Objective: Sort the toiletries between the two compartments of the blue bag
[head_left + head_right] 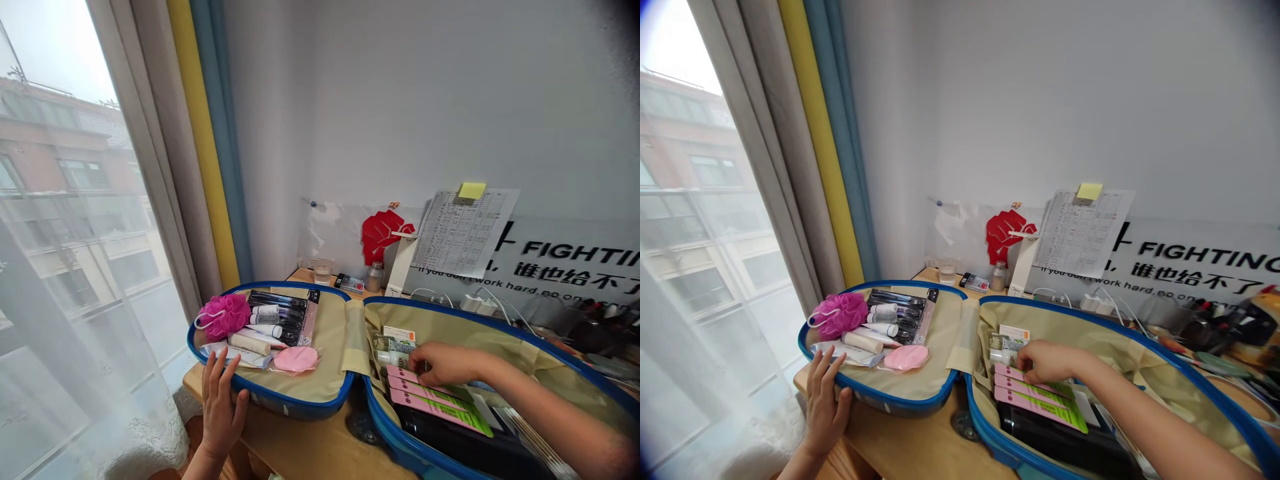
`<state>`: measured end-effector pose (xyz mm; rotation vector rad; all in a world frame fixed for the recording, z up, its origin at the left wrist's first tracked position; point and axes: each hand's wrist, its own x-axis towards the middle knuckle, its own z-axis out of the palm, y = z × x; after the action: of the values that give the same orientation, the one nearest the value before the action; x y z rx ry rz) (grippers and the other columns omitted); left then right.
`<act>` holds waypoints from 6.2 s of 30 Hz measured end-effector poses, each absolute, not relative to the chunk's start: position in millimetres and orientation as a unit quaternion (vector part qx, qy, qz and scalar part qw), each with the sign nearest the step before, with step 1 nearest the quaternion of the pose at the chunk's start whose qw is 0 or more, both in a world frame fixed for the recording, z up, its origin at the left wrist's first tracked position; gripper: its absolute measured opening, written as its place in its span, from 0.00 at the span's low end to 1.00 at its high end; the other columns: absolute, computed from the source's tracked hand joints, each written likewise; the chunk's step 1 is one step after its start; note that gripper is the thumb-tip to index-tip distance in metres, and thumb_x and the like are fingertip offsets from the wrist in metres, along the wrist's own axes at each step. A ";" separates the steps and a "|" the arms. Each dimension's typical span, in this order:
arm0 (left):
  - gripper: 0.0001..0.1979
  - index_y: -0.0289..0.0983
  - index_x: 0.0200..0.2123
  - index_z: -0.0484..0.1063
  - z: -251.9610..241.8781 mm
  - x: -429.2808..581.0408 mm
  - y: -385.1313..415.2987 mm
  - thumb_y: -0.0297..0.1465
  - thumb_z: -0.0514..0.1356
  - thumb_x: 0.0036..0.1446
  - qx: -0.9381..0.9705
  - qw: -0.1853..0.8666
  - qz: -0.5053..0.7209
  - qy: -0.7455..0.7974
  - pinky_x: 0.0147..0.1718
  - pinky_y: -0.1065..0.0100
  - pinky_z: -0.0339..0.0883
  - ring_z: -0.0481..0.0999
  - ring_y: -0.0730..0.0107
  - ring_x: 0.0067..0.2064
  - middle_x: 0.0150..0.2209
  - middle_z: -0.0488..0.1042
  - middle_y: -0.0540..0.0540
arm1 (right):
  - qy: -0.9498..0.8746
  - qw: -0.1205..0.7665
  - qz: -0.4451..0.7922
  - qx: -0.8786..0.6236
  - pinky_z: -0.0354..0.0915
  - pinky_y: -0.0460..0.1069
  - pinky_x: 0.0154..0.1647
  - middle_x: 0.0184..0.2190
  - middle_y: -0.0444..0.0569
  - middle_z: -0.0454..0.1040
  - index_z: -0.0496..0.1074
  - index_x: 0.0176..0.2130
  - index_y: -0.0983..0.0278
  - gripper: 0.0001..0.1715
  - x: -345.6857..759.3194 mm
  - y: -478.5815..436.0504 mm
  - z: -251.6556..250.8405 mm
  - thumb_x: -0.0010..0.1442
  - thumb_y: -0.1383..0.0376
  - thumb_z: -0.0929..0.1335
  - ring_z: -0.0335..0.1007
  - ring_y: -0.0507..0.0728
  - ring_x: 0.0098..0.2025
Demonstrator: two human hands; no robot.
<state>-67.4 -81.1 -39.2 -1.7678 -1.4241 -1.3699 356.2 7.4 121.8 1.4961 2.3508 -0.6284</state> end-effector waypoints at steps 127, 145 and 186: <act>0.26 0.41 0.67 0.54 -42.1 -66.5 -80.0 0.35 0.49 0.68 -0.644 0.241 -0.500 -0.527 0.68 0.45 0.44 0.45 0.51 0.72 0.68 0.55 0.38 | 0.738 0.004 -0.261 0.622 0.72 0.54 0.46 0.45 0.50 0.75 0.72 0.48 0.65 0.20 156.2 90.3 123.5 0.66 0.53 0.66 0.73 0.53 0.43; 0.25 0.42 0.66 0.55 -41.1 -66.2 -80.5 0.35 0.49 0.67 -0.641 0.236 -0.504 -0.528 0.68 0.43 0.45 0.46 0.51 0.72 0.67 0.57 0.38 | 0.797 0.018 -0.141 0.587 0.71 0.55 0.47 0.46 0.50 0.75 0.72 0.48 0.64 0.19 164.7 77.4 146.0 0.67 0.53 0.65 0.73 0.54 0.44; 0.26 0.43 0.67 0.55 -41.6 -68.3 -80.9 0.36 0.49 0.67 -0.637 0.238 -0.501 -0.535 0.67 0.41 0.46 0.47 0.48 0.72 0.67 0.57 0.37 | 0.789 0.186 -0.189 0.555 0.48 0.47 0.27 0.29 0.43 0.73 0.71 0.29 0.61 0.10 343.7 -17.7 129.1 0.42 0.69 0.70 0.64 0.53 0.30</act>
<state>-68.3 -80.9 -41.6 -1.7457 -1.4659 -1.3716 343.7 -17.7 129.1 1.5625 2.2210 -0.5323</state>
